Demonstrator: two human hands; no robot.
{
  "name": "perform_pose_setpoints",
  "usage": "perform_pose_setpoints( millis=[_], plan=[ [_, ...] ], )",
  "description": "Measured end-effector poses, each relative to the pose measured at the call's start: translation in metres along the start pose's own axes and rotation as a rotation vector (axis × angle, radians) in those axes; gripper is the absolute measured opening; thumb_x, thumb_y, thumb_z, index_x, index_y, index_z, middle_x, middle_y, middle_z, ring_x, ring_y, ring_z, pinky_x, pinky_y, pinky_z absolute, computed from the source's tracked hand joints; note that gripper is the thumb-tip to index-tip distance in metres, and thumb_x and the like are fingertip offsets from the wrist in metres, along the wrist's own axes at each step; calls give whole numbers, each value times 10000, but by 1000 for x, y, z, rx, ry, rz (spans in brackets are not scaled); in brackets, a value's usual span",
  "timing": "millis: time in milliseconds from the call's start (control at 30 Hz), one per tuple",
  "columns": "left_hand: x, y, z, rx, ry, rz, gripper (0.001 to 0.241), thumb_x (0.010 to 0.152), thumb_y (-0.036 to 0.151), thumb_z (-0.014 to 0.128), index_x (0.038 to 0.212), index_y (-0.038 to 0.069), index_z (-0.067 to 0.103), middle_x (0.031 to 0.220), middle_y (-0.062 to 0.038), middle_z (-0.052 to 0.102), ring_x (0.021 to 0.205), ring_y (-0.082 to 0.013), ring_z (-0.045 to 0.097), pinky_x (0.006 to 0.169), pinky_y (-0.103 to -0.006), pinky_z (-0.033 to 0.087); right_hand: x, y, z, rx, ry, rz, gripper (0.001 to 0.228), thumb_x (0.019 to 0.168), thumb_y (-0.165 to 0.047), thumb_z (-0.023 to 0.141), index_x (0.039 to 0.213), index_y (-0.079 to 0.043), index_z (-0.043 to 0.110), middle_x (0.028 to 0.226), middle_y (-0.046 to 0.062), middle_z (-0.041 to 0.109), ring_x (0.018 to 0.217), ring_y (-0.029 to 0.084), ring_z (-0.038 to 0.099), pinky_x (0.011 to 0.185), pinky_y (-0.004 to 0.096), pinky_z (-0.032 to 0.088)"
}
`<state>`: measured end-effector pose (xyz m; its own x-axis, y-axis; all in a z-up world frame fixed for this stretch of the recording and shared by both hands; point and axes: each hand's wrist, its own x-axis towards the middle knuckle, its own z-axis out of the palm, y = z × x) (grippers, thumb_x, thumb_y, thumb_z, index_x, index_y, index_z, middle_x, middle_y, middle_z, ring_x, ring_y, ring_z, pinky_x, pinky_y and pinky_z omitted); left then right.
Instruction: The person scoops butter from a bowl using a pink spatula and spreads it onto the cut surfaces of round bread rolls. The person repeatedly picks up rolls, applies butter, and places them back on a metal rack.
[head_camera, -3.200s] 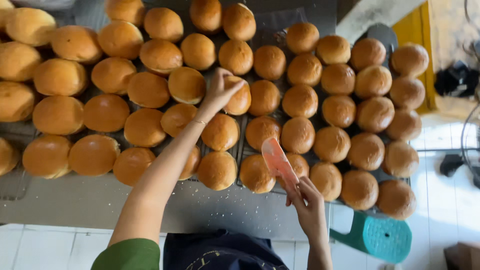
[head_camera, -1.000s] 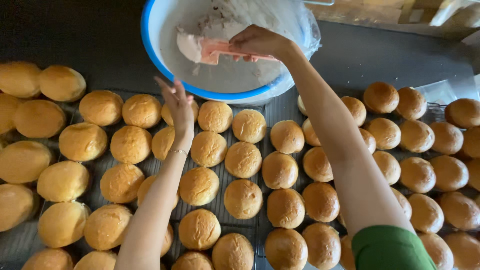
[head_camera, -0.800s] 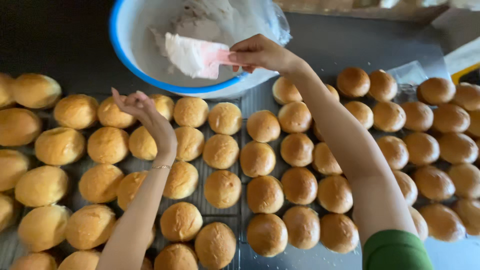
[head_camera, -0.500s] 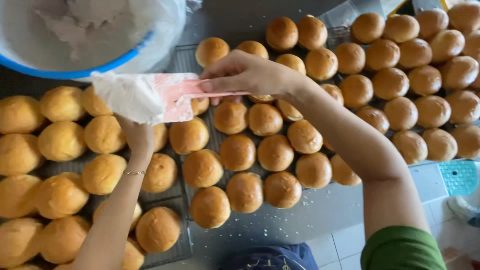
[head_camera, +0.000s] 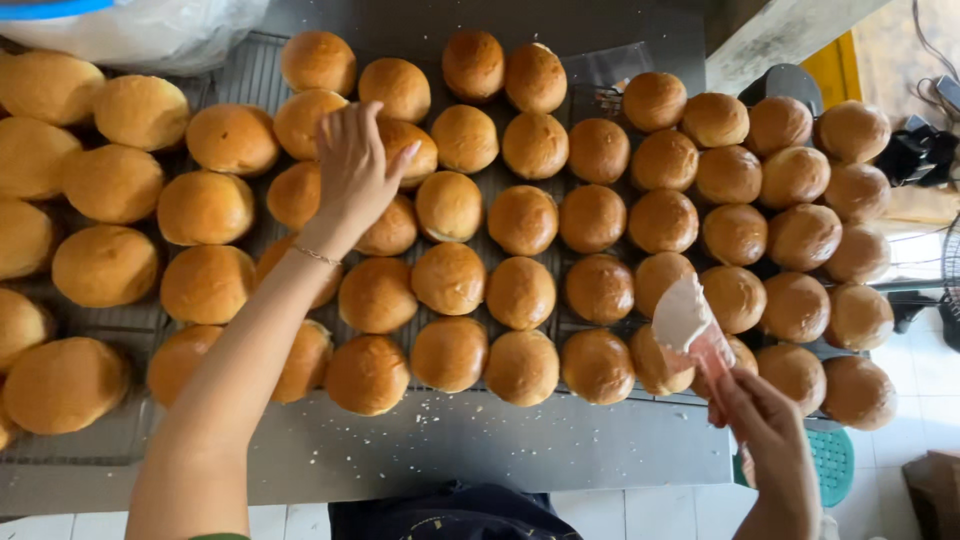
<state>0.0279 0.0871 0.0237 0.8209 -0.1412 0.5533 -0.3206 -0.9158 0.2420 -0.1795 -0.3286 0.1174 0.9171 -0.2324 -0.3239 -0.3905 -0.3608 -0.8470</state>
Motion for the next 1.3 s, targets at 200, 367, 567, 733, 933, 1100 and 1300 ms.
perform_pose_setpoints(
  millis=[200, 367, 567, 733, 933, 1100, 1300],
  plan=[
    [3, 48, 25, 88, -711, 107, 1083, 733, 797, 82, 1420, -40, 50, 1285, -263, 395, 1265, -433, 269, 1079, -514, -79, 21, 42, 0, 291, -65, 0, 213, 909, -104, 496, 852, 80, 586, 694, 111, 526, 576, 148, 462, 531, 241, 365],
    [2, 34, 37, 113, -529, 212, 758, 861, 680, 337, 1043, -25, 548, 972, -120, 624, 1093, -279, 526, 1079, -575, 23, 43, 45, 12, 195, -174, -4, 167, 901, -134, 511, 853, 15, 570, 616, 73, 499, 588, 114, 438, 542, 236, 371],
    [19, 31, 15, -253, -775, 12, 706, 786, 700, 248, 1123, 143, 522, 1244, -40, 478, 1257, -204, 348, 1007, -615, -113, 39, 32, 23, 281, -196, 21, 215, 896, -139, 514, 839, 50, 597, 610, 80, 495, 570, 132, 442, 519, 248, 362],
    [35, 20, 64, 111, -197, 194, 608, 948, 575, 381, 1228, 36, 420, 1070, -126, 586, 1125, -289, 489, 1044, -572, 48, 33, 18, 39, 318, -179, 24, 235, 901, -143, 503, 799, 47, 597, 614, 81, 478, 578, 134, 434, 544, 249, 368],
    [60, 12, 126, 231, -314, 215, 977, 713, 780, 497, 1290, 9, 329, 1093, -207, 573, 1152, -380, 454, 1023, -601, 20, 21, 16, 61, 425, -133, 25, 228, 889, -152, 495, 930, 44, 603, 811, 76, 557, 638, 137, 489, 575, 250, 396],
    [53, 55, 26, -655, -54, -139, 689, 679, 281, 837, 1119, 32, 368, 1100, -139, 464, 987, -283, 510, 838, -358, 418, 20, 9, 101, 459, -47, 29, 172, 915, -187, 480, 840, -37, 514, 751, 65, 634, 578, 81, 459, 537, 218, 352],
    [-75, 78, -26, -2175, -36, -1272, 534, 812, 463, 513, 1214, 111, 522, 1235, -118, 549, 1108, -290, 546, 970, -439, 442, 19, -84, 182, 692, -302, -219, 181, 895, -155, 498, 826, 2, 557, 635, 171, 588, 450, 164, 554, 332, 186, 341]
  ],
)
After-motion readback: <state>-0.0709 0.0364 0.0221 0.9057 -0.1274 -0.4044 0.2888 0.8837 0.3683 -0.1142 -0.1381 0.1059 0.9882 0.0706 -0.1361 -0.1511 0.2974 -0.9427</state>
